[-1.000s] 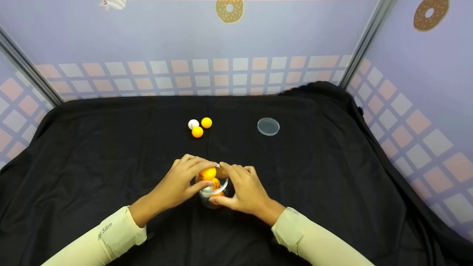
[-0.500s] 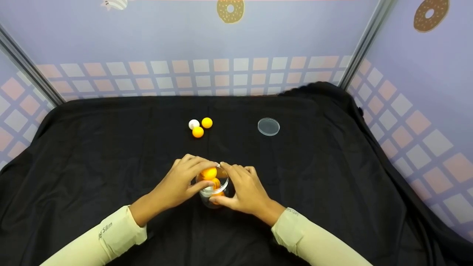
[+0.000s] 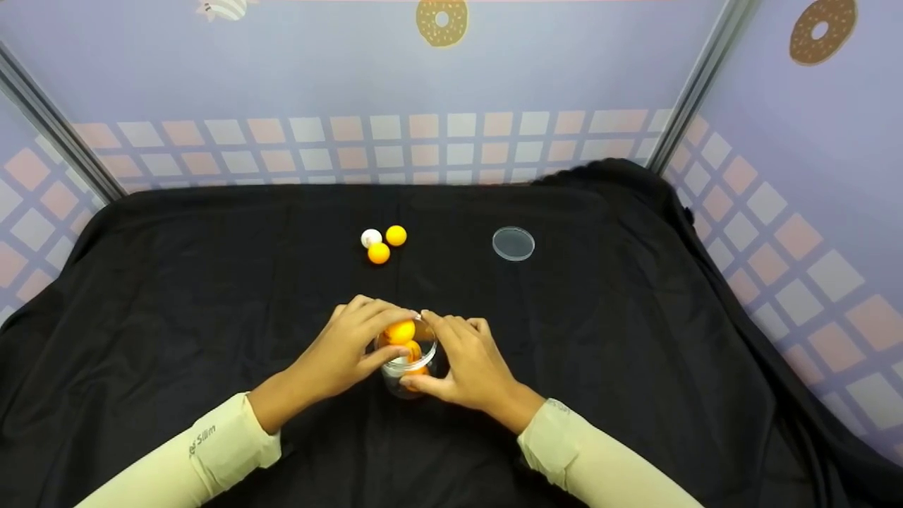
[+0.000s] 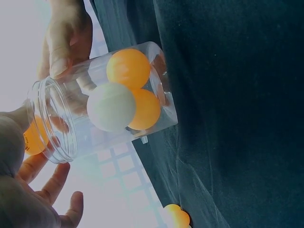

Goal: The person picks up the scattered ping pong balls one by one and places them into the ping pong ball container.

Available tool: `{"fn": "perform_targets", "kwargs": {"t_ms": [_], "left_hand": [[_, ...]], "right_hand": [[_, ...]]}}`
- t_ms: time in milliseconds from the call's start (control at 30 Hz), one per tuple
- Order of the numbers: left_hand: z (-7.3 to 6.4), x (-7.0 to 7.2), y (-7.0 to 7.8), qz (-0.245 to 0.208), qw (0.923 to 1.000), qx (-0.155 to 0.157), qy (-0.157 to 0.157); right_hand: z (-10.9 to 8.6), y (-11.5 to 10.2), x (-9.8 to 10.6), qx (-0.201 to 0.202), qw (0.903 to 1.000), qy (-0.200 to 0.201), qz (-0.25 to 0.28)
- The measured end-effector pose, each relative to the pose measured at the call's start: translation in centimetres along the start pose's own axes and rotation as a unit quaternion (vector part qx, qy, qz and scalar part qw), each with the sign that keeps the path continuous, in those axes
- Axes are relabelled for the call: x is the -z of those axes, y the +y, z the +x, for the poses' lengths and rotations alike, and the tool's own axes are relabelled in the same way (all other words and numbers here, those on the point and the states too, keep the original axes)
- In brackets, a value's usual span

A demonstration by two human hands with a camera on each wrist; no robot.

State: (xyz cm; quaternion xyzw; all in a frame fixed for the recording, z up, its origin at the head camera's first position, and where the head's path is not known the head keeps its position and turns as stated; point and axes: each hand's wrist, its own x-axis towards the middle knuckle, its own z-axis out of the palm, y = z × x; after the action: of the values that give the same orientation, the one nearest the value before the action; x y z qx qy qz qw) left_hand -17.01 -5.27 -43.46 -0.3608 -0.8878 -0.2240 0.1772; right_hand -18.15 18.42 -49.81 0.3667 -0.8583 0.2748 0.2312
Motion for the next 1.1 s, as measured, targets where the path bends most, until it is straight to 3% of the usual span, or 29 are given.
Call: {"fn": "perform_targets", "kwargs": {"t_ms": [400, 1100], "left_hand": [[0.14, 0.09, 0.08, -0.001, 0.9999, 0.006, -0.012], [0.14, -0.01, -0.22, -0.002, 1.0, 0.005, -0.004]], "right_hand": [[-0.07, -0.16, 0.16, -0.003, 1.0, 0.0, 0.0], [0.07, -0.06, 0.04, 0.001, 1.0, 0.003, 0.0]]}}
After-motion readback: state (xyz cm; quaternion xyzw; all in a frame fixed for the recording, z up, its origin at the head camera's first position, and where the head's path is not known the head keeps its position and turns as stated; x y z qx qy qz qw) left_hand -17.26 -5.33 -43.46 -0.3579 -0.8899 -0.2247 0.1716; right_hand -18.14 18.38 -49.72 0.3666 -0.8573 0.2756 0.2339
